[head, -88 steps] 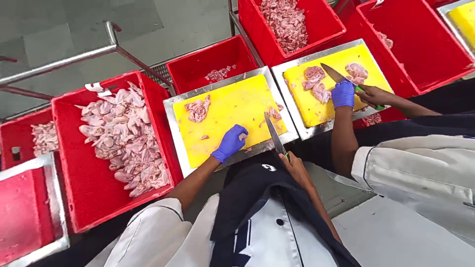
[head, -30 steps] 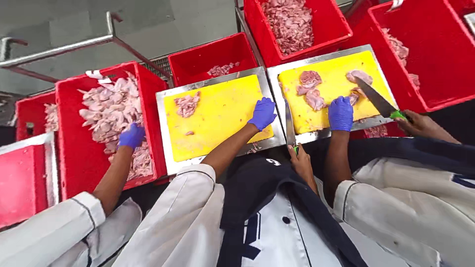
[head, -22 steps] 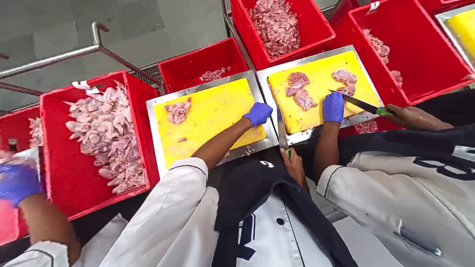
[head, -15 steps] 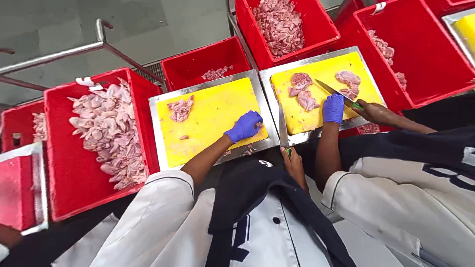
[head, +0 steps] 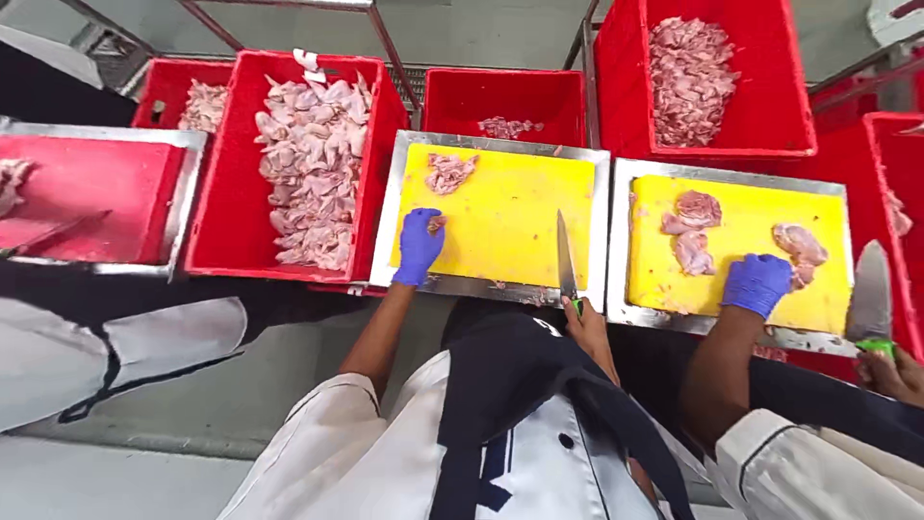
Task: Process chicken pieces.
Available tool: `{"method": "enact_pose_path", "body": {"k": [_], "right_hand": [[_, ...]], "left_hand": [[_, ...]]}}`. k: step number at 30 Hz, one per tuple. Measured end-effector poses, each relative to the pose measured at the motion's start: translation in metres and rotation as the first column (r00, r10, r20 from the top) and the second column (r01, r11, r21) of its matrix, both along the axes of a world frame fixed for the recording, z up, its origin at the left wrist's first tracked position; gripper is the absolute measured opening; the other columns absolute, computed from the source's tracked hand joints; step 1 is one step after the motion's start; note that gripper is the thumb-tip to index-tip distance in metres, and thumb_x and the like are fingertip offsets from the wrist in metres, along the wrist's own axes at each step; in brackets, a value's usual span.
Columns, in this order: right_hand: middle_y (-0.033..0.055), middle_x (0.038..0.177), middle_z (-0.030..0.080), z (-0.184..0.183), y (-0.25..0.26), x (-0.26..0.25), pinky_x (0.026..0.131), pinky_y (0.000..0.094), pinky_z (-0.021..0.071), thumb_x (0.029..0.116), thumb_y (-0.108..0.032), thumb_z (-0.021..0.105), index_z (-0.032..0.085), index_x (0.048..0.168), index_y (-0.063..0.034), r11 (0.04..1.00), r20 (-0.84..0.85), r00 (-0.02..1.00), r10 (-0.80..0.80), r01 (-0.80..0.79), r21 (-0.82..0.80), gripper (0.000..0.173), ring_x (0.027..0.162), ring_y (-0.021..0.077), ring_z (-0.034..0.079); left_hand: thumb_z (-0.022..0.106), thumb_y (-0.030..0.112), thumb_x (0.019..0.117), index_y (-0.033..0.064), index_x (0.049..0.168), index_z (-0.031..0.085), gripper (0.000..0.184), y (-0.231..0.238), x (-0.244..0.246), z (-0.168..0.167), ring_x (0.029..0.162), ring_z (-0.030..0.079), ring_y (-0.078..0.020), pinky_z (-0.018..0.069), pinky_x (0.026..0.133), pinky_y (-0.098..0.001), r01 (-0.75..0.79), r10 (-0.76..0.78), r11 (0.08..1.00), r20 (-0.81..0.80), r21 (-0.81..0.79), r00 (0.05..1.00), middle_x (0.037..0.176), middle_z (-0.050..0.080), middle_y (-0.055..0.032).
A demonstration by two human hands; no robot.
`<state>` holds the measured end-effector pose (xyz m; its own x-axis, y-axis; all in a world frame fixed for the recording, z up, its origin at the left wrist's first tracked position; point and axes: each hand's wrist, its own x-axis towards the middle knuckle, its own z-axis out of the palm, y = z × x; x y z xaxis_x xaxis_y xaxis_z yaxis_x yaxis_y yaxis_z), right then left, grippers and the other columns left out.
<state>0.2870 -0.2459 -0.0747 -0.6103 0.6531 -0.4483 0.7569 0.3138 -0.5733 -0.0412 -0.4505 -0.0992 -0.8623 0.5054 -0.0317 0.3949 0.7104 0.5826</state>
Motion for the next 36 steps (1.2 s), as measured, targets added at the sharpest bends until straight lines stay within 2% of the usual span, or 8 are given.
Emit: {"method": "enact_pose_path", "body": {"k": [4,10,14,18,22,27,30,36], "right_hand": [[0.0214,0.087,0.068,0.012,-0.006,-0.022,0.080,0.0574,0.0556,0.1070,-0.048,0.049,0.063,0.120,0.0038,0.992,0.116,0.992,0.054,-0.039,-0.123,0.055,0.083,0.0369,0.070],[0.0173,0.087,0.066,0.020,-0.033,-0.043,0.080,0.0539,0.0551,0.1069,-0.052,0.046,0.061,0.120,-0.0007,0.981,0.146,0.989,0.006,0.022,-0.193,0.055,0.084,0.0334,0.068],[0.0169,0.084,0.065,0.008,-0.072,-0.036,0.077,0.0533,0.0549,0.1063,-0.053,0.046,0.061,0.119,0.0001,0.956,0.156,0.977,-0.142,0.176,-0.233,0.057,0.080,0.0329,0.068],[0.0130,0.078,0.060,0.005,-0.116,-0.018,0.070,0.0483,0.0519,0.1060,-0.052,0.049,0.061,0.111,-0.0010,0.895,0.116,0.945,-0.307,0.328,-0.302,0.052,0.072,0.0275,0.062],[0.0114,0.077,0.059,0.000,-0.150,-0.002,0.068,0.0476,0.0515,0.1054,-0.052,0.049,0.061,0.107,-0.0023,0.859,0.061,0.905,-0.422,0.420,-0.293,0.051,0.070,0.0260,0.061],[0.0197,0.092,0.066,0.015,-0.192,0.019,0.080,0.0554,0.0546,0.1066,-0.051,0.048,0.061,0.120,0.0002,0.763,0.010,0.796,-0.605,0.583,-0.279,0.055,0.087,0.0347,0.067],[0.0233,0.098,0.067,0.014,-0.242,0.041,0.083,0.0584,0.0547,0.1075,-0.050,0.047,0.059,0.125,0.0023,0.671,-0.029,0.693,-0.721,0.686,-0.282,0.057,0.093,0.0385,0.068],[0.0255,0.104,0.066,-0.003,-0.358,0.074,0.089,0.0606,0.0528,0.1076,-0.050,0.047,0.058,0.126,0.0034,0.459,0.021,0.492,-0.870,0.826,-0.327,0.058,0.102,0.0425,0.067]], "left_hand": [[0.066,0.018,0.0947,0.0051,0.116,0.073,0.026,-0.005,-0.013,-0.016,0.119,0.062,-0.0397,0.0495,0.105,-0.0548,0.180,-0.180,0.983,-0.007,0.024,0.984,0.120,0.068,-0.0218],[0.070,0.008,0.0898,0.0044,0.108,0.075,0.019,-0.013,-0.014,-0.016,0.109,0.069,-0.0356,0.0551,0.096,-0.0553,0.217,-0.215,0.967,-0.031,0.137,0.976,0.111,0.072,-0.0191],[0.076,0.007,0.0834,0.0032,0.107,0.074,0.024,-0.004,-0.010,-0.006,0.101,0.072,-0.0240,0.0582,0.091,-0.0480,0.150,-0.230,0.941,0.248,0.304,0.941,0.109,0.074,-0.0136],[0.062,-0.001,0.0892,0.0020,0.119,0.062,0.030,0.033,0.006,0.021,0.079,0.067,-0.0133,0.0594,0.071,-0.0285,-0.277,-0.348,0.784,0.763,0.555,0.544,0.100,0.069,-0.0059],[0.035,0.010,0.1065,0.0092,0.123,0.058,0.028,0.081,0.032,0.057,0.083,0.071,-0.0148,0.0600,0.070,-0.0283,-0.564,-0.451,0.663,0.864,0.492,0.224,0.097,0.071,-0.0058],[0.023,0.030,0.1146,0.0099,0.126,0.054,0.038,0.112,0.086,0.113,0.098,0.072,-0.0188,0.0618,0.086,-0.0355,-0.377,-0.696,0.623,0.706,0.685,0.132,0.105,0.071,-0.0069],[0.022,0.023,0.1146,0.0105,0.130,0.049,0.033,0.104,0.125,0.134,0.111,0.069,-0.0170,0.0574,0.098,-0.0326,-0.268,-0.829,0.541,0.559,0.797,-0.011,0.116,0.069,-0.0048],[0.025,0.019,0.1121,-0.0067,0.135,0.031,0.035,0.052,0.216,0.206,0.106,0.067,-0.0200,0.0572,0.097,-0.0320,-0.175,-0.982,0.092,0.118,0.980,0.148,0.120,0.059,-0.0150]]}}
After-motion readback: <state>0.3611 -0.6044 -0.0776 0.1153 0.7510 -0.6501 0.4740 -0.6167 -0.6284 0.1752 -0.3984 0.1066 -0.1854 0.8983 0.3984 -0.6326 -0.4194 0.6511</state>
